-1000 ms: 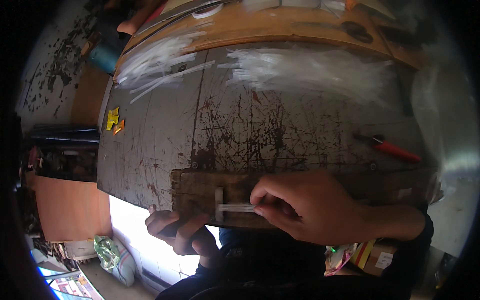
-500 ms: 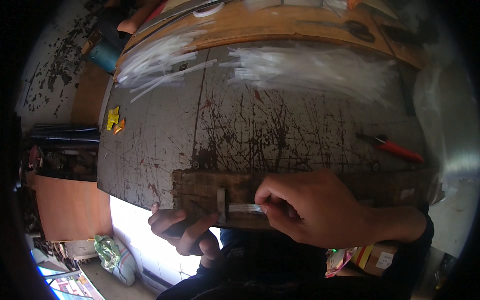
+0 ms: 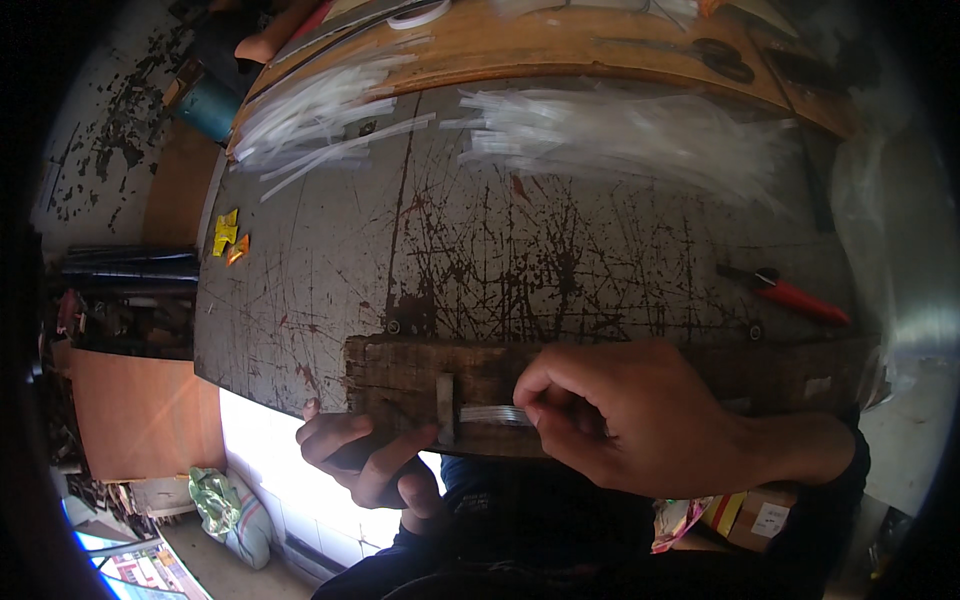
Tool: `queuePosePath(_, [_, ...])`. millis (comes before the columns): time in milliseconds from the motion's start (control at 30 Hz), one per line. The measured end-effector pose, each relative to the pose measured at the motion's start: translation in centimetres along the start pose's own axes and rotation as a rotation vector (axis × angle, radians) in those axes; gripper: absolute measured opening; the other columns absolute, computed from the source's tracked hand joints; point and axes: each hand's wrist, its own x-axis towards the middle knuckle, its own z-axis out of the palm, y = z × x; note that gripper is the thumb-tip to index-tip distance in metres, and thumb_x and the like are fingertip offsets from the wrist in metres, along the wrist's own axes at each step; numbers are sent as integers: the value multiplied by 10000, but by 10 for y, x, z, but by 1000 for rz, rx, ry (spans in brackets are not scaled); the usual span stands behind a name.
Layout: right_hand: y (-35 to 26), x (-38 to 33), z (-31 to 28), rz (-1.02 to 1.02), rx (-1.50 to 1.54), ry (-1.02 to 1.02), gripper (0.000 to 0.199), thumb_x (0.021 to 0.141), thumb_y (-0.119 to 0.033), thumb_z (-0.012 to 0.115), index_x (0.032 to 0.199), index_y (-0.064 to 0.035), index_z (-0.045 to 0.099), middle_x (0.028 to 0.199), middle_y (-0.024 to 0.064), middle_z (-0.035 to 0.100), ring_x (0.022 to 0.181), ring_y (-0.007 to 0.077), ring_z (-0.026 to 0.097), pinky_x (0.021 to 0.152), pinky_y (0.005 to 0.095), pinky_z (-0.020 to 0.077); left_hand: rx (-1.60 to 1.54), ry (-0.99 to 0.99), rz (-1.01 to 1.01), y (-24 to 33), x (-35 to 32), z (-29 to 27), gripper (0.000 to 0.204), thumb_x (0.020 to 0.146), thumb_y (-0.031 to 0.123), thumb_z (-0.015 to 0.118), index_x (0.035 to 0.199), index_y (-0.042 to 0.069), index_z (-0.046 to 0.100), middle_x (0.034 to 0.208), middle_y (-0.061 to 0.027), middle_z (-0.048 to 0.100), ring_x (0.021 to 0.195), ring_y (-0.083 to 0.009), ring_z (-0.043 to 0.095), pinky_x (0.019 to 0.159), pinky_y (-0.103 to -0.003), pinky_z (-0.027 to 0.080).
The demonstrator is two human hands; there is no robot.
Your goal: The person cuts plastic strips against a wooden guide using a utility knife, pulls additional plastic strips from a plastic bag, and aligns them onto the wooden guide.
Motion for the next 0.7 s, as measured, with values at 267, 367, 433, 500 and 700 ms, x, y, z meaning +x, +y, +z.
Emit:
queuePosePath(267, [1,1,4,-16,-44,-46,199,740,-137,695,886,-50,592,675,28,621,503,84,560,435,215,418,11,-1,-37,3,0,-5,315,793,464,438,764,302,706,915,29,411,899,-130,377,979,-386,255])
queuePosePath(367, [3,0,5,-78,-87,-45,216,736,-168,708,874,-62,581,683,23,596,510,96,551,430,227,412,1,-10,-6,1,-2,-3,317,790,464,439,760,296,706,916,24,414,898,-131,381,984,-387,249])
queuePosePath(433, [2,0,6,-126,-114,-51,215,736,-177,711,862,-68,575,683,21,578,515,103,545,428,234,410,-28,25,0,-2,0,2,317,787,462,441,757,291,707,919,20,417,898,-132,382,977,-386,251])
queuePosePath(500, [-1,-1,9,-217,-238,-38,224,756,-178,670,849,-67,500,683,35,511,545,164,534,466,274,441,-49,63,8,-2,3,1,318,783,461,444,755,286,707,922,16,419,898,-134,383,971,-384,253])
queuePosePath(700, [5,0,14,-244,-251,-5,164,768,-107,633,828,-56,489,695,50,507,549,181,530,467,284,439,-68,83,13,-5,4,1,309,764,445,454,743,269,707,928,7,428,901,-136,382,929,-369,265])
